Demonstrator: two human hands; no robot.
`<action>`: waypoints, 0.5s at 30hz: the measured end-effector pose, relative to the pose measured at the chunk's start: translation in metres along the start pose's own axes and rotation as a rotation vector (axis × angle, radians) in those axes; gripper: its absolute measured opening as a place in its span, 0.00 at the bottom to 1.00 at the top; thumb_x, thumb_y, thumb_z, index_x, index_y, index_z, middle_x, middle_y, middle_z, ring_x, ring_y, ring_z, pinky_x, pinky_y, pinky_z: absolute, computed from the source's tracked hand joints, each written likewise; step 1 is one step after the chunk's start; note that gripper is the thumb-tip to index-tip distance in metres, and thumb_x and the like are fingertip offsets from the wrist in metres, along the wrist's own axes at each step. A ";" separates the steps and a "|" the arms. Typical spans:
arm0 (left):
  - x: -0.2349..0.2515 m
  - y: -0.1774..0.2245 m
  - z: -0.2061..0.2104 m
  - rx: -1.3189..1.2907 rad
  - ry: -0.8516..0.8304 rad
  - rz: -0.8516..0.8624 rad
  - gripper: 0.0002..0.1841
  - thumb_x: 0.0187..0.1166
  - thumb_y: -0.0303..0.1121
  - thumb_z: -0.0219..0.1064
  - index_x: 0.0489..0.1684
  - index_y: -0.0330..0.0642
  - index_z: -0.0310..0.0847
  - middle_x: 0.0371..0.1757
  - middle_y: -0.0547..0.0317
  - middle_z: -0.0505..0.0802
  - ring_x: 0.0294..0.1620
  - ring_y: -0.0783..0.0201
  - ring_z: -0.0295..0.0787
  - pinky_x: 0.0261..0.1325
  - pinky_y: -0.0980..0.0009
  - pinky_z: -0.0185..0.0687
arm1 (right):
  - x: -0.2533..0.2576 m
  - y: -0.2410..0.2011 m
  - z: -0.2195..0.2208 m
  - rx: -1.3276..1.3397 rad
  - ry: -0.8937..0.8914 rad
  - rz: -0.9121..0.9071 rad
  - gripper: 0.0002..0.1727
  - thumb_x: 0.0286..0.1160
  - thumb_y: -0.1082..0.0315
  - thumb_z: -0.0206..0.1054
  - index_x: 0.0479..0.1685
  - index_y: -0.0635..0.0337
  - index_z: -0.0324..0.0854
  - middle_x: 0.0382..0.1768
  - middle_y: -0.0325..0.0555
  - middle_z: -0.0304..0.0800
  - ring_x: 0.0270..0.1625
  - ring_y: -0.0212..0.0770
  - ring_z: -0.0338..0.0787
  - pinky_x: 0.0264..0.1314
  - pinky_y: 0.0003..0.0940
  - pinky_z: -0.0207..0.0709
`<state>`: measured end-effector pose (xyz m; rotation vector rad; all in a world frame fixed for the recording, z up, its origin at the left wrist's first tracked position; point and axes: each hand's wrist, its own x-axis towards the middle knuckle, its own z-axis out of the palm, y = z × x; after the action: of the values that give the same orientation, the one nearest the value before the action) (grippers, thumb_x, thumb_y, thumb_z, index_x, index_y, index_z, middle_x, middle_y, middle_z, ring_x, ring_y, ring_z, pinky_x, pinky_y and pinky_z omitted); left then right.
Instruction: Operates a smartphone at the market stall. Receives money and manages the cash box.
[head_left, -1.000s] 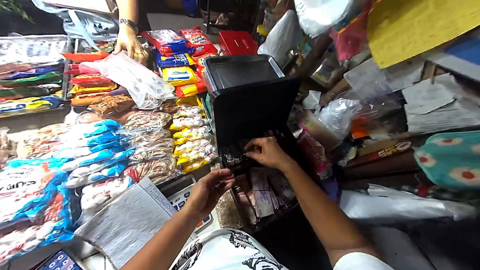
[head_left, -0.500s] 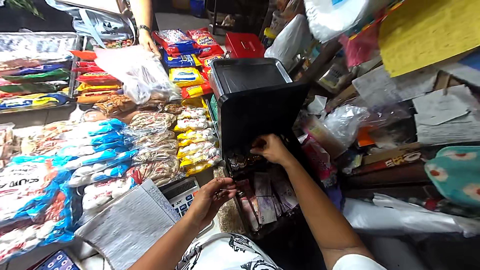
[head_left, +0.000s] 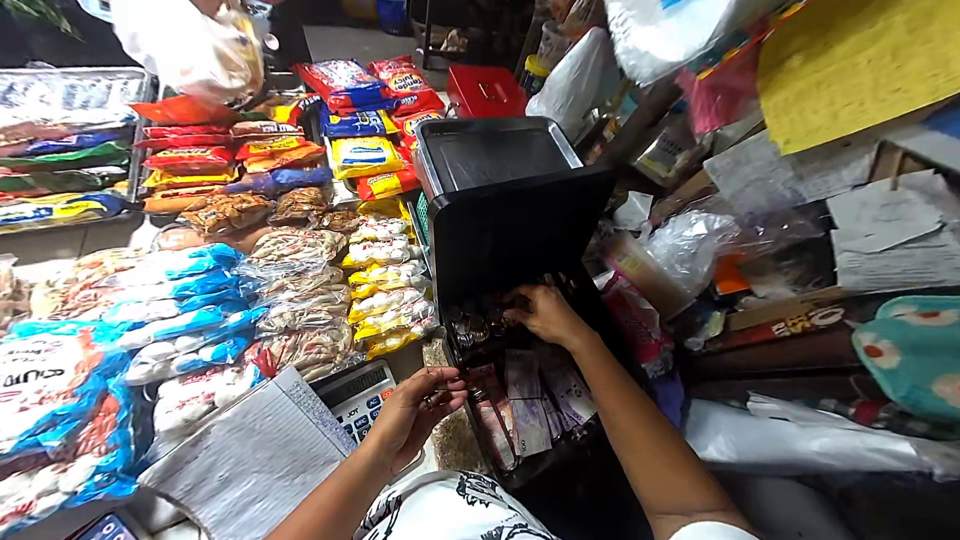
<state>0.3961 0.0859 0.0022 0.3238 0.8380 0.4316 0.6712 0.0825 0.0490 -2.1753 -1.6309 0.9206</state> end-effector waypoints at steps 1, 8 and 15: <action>0.000 0.000 0.000 -0.006 0.007 -0.004 0.18 0.93 0.30 0.44 0.49 0.30 0.81 0.42 0.44 0.94 0.43 0.55 0.96 0.53 0.63 0.92 | 0.001 -0.001 -0.002 0.012 -0.012 0.005 0.16 0.78 0.64 0.73 0.57 0.67 0.86 0.53 0.57 0.91 0.56 0.47 0.89 0.68 0.45 0.79; -0.001 0.002 -0.002 -0.025 -0.007 0.006 0.17 0.93 0.30 0.45 0.50 0.30 0.81 0.43 0.44 0.94 0.45 0.54 0.96 0.55 0.62 0.91 | 0.002 -0.018 0.005 0.049 -0.038 0.011 0.17 0.77 0.65 0.73 0.57 0.68 0.88 0.47 0.55 0.92 0.47 0.42 0.90 0.60 0.39 0.81; -0.010 0.006 -0.001 0.047 -0.065 0.035 0.19 0.94 0.33 0.43 0.54 0.31 0.80 0.44 0.48 0.94 0.46 0.56 0.94 0.57 0.62 0.89 | -0.007 -0.027 0.006 0.018 -0.026 0.011 0.17 0.67 0.65 0.79 0.49 0.67 0.88 0.47 0.57 0.92 0.52 0.51 0.91 0.63 0.51 0.81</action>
<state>0.3882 0.0865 0.0112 0.3941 0.7810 0.4322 0.6457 0.0837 0.0615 -2.1720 -1.6174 0.9665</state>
